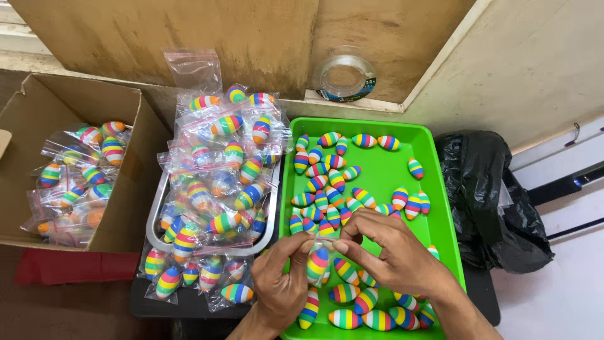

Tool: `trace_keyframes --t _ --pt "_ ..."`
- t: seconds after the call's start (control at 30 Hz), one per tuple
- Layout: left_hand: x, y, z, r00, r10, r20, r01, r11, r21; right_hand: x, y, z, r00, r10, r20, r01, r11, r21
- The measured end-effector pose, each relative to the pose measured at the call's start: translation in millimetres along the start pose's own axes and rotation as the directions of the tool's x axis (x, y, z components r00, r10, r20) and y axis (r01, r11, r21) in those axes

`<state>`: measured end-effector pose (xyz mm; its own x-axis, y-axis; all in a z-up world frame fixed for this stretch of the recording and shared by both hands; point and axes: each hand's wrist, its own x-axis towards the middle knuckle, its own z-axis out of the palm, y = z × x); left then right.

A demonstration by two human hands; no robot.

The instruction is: The person picks up colorful fishing floats from a green tray, places them individually into small zip-lock bags, and then moves the bags into a cardboard box.

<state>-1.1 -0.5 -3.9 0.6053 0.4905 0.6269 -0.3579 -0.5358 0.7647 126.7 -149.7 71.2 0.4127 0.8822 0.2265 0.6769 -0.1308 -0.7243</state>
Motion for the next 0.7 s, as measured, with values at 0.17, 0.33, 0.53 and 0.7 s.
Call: trace_keyframes --t 0.17,0.33,0.53,0.7 --pt "1.4 -0.3 -4.5 0.999 0.032 0.015 -0.031 0.998 -0.053 3.2 -2.6 8.8 1.000 0.024 0.000 -0.024 0.995 0.096" --pt "-16.0 -9.6 -14.4 0.990 -0.137 0.035 0.136 0.990 0.027 6.3 -1.9 12.3 0.999 0.050 0.005 -0.050 0.989 0.138" --pt "-57.3 -0.1 -43.8 0.919 -0.387 -0.074 0.379 0.919 -0.109 24.4 2.0 7.2 0.967 0.242 -0.084 -0.225 0.958 0.177" --pt "-98.8 -13.1 -97.5 0.866 -0.494 -0.071 0.498 0.842 0.207 63.6 -10.4 1.4 0.966 0.221 -0.136 -0.207 0.972 0.109"
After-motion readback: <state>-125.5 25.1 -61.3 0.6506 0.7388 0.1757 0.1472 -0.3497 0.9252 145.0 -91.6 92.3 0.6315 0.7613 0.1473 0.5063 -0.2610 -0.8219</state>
